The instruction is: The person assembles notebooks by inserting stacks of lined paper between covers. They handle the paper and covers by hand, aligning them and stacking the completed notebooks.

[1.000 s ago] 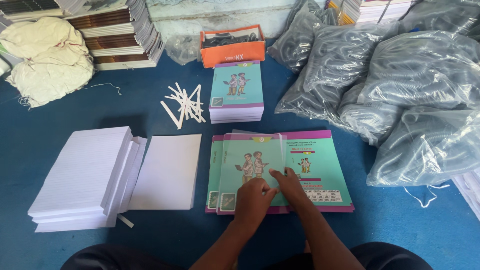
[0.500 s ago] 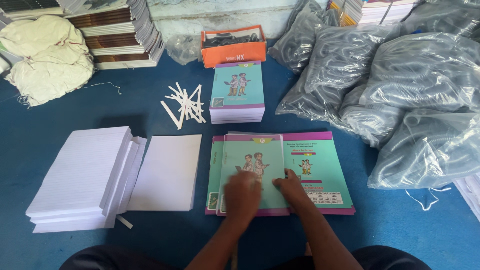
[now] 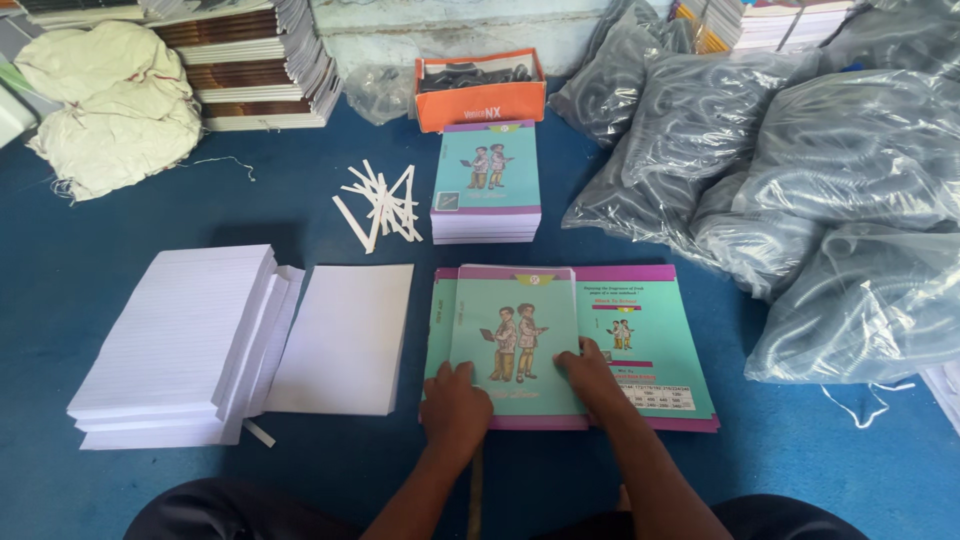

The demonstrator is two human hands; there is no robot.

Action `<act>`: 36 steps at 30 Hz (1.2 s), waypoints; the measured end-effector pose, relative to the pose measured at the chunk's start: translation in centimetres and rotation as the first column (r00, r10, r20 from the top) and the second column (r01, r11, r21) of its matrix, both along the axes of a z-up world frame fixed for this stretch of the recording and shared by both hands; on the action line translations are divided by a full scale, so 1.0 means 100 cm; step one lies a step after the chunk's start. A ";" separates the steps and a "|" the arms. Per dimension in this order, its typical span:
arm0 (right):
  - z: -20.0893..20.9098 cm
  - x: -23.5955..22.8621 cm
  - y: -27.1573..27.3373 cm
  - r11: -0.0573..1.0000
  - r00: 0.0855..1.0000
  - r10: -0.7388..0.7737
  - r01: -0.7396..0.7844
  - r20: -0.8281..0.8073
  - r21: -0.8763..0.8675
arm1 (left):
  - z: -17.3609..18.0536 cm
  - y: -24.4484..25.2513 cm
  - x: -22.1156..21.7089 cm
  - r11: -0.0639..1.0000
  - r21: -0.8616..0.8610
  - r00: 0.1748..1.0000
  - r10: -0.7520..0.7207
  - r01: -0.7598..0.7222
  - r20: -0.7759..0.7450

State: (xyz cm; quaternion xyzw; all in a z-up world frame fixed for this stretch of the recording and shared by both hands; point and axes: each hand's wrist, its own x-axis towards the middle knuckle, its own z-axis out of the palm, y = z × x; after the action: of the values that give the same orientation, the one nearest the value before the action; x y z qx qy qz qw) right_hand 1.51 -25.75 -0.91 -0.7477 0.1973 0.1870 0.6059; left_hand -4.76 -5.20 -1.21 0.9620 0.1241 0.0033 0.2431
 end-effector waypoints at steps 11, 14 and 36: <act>0.014 -0.004 0.005 0.996 0.996 -0.087 0.087 -0.019 -0.011 | 0.023 0.005 -0.002 0.996 -0.087 0.995 -0.036 0.028 -0.090; 0.022 -0.004 0.008 0.986 0.989 -0.142 0.144 -0.039 0.082 | 0.027 0.007 -0.001 0.993 -0.121 0.995 -0.028 0.016 -0.099; 0.154 0.038 0.036 0.792 0.693 0.601 -0.451 0.397 -0.412 | 0.011 0.078 0.041 0.864 -0.500 0.952 0.105 0.056 0.288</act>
State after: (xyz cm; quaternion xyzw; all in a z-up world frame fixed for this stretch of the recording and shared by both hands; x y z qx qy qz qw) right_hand 5.31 -22.19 14.53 -0.8724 -0.1703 0.1200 0.4422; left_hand -0.66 2.55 -0.09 0.8514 0.0939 0.1227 0.5012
